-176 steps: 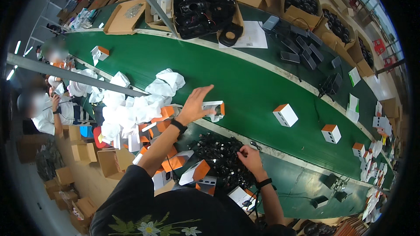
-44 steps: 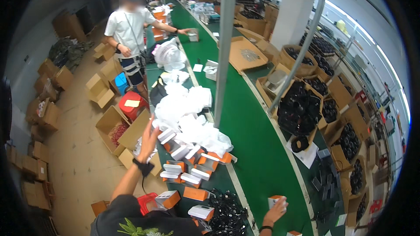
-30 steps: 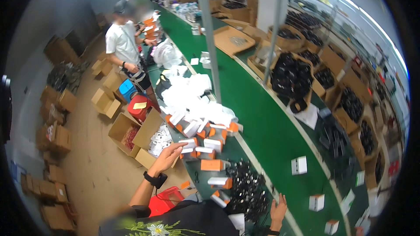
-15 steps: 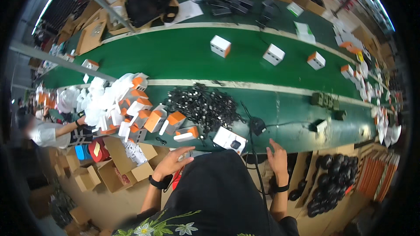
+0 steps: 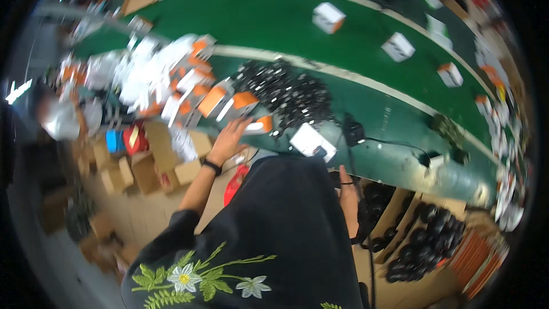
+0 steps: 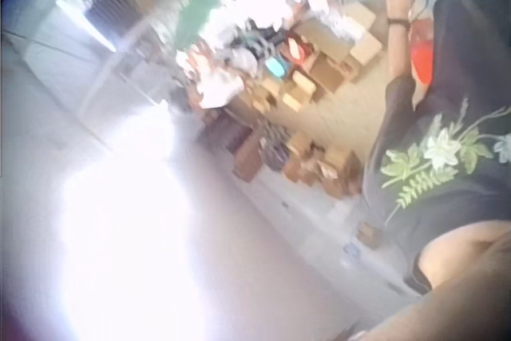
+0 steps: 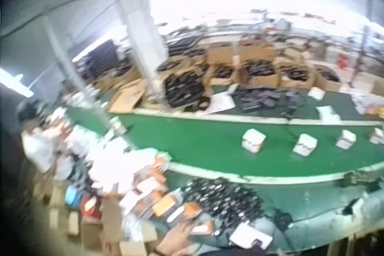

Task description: Packing electronic components or chargers into small white and orange boxes on an assembly line.

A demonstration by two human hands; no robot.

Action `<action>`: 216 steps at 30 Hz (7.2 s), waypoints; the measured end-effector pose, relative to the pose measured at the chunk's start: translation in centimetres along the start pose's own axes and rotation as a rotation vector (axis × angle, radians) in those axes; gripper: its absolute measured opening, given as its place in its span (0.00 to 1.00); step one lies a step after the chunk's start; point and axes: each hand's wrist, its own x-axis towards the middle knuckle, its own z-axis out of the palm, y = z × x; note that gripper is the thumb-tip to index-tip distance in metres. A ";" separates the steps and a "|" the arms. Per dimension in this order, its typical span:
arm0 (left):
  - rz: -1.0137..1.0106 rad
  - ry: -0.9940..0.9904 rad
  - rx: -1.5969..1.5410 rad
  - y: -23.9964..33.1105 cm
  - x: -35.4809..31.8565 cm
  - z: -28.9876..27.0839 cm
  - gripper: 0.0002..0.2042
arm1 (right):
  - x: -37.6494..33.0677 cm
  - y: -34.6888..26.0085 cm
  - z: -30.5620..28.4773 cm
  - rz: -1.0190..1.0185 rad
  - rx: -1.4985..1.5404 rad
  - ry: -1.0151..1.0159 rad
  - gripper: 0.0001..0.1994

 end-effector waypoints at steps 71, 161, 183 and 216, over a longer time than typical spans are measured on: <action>-1.393 0.972 -0.308 -47.3 -2.2 75.6 0.13 | 28.6 3.9 7.8 -1.204 -0.163 0.749 0.22; -0.092 -0.069 -0.589 5.7 13.1 -7.2 0.30 | 9.6 -15.0 -11.3 -0.038 -0.092 0.379 0.19; -0.222 0.470 -0.485 -0.6 6.1 -24.6 0.24 | 16.0 -4.0 -4.3 -0.153 -0.014 0.242 0.14; -0.672 0.577 0.837 -50.1 39.1 -25.3 0.12 | 39.9 -14.7 9.4 -0.079 -0.391 -0.259 0.24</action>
